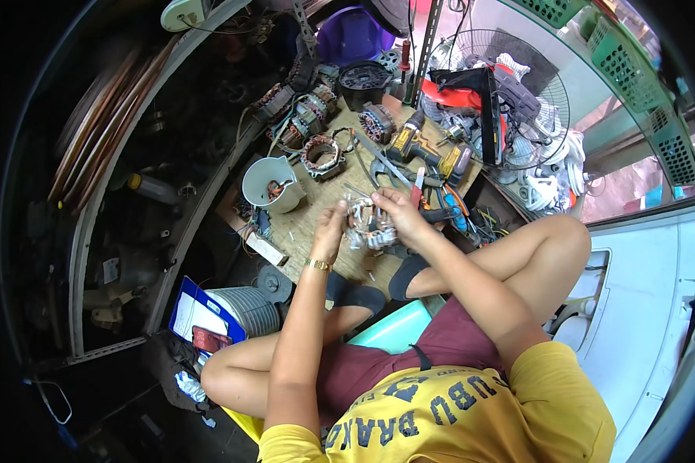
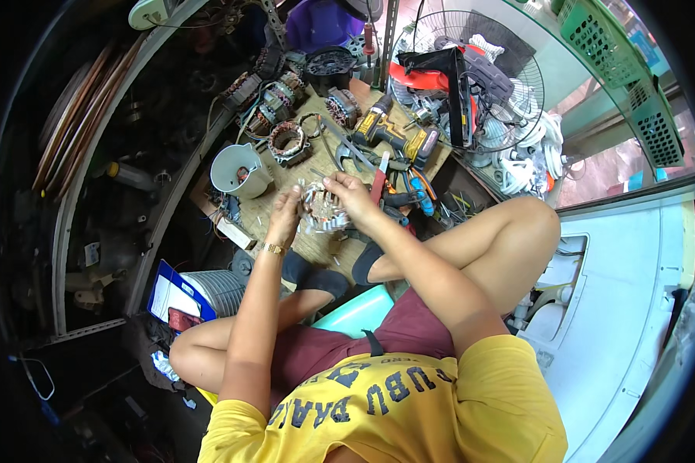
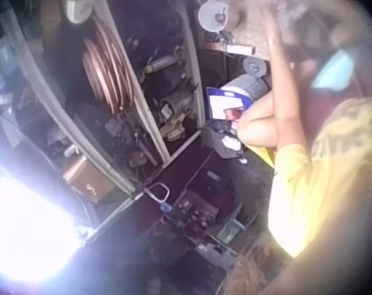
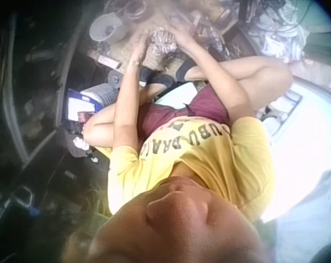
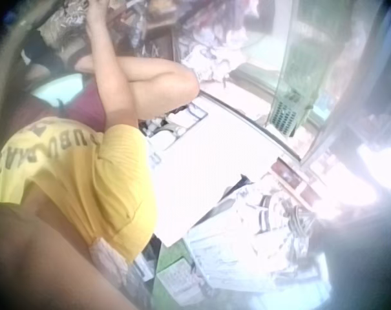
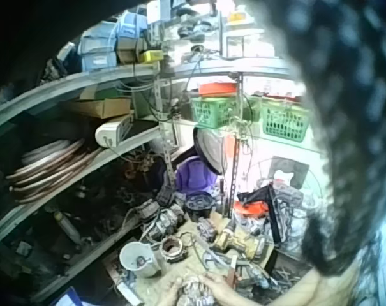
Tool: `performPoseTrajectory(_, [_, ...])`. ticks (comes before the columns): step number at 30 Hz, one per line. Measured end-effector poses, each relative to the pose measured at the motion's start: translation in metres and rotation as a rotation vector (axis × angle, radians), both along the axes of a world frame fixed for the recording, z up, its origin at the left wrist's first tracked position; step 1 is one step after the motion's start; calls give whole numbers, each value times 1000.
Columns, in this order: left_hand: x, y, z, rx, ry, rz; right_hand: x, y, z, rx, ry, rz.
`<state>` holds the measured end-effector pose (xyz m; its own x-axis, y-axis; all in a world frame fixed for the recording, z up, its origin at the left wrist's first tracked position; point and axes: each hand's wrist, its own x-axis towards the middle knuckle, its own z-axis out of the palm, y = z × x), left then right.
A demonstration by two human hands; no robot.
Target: The person winds copper coils around a motor stator core by hand, then secures the windings with tape and string.
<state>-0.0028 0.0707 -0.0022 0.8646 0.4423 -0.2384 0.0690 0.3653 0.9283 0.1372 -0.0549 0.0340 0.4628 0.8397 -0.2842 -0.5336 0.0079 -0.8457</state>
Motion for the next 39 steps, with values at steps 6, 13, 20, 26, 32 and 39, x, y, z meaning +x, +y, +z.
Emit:
performPoseTrajectory(6, [-9,-31,-32,-297,284,459,-53,4,-45,-121,-234,-318])
performPoseTrajectory(13, [-34,-36,-43,-286,-77,605,-36,-4,-49,-228,-1188,-72])
performPoseTrajectory(20, [-26,-41,-26,-340,-104,628,71,-15,-99,-1042,-1169,-206])
performPoseTrajectory(26, [-10,-52,8,-203,-137,592,103,-37,-120,-982,-1086,-228])
performPoseTrajectory(32, [-26,-50,29,-202,-148,568,24,-35,0,-287,-415,24])
performPoseTrajectory(39, [-16,-58,50,-130,-111,597,-25,-52,49,-100,-978,57])
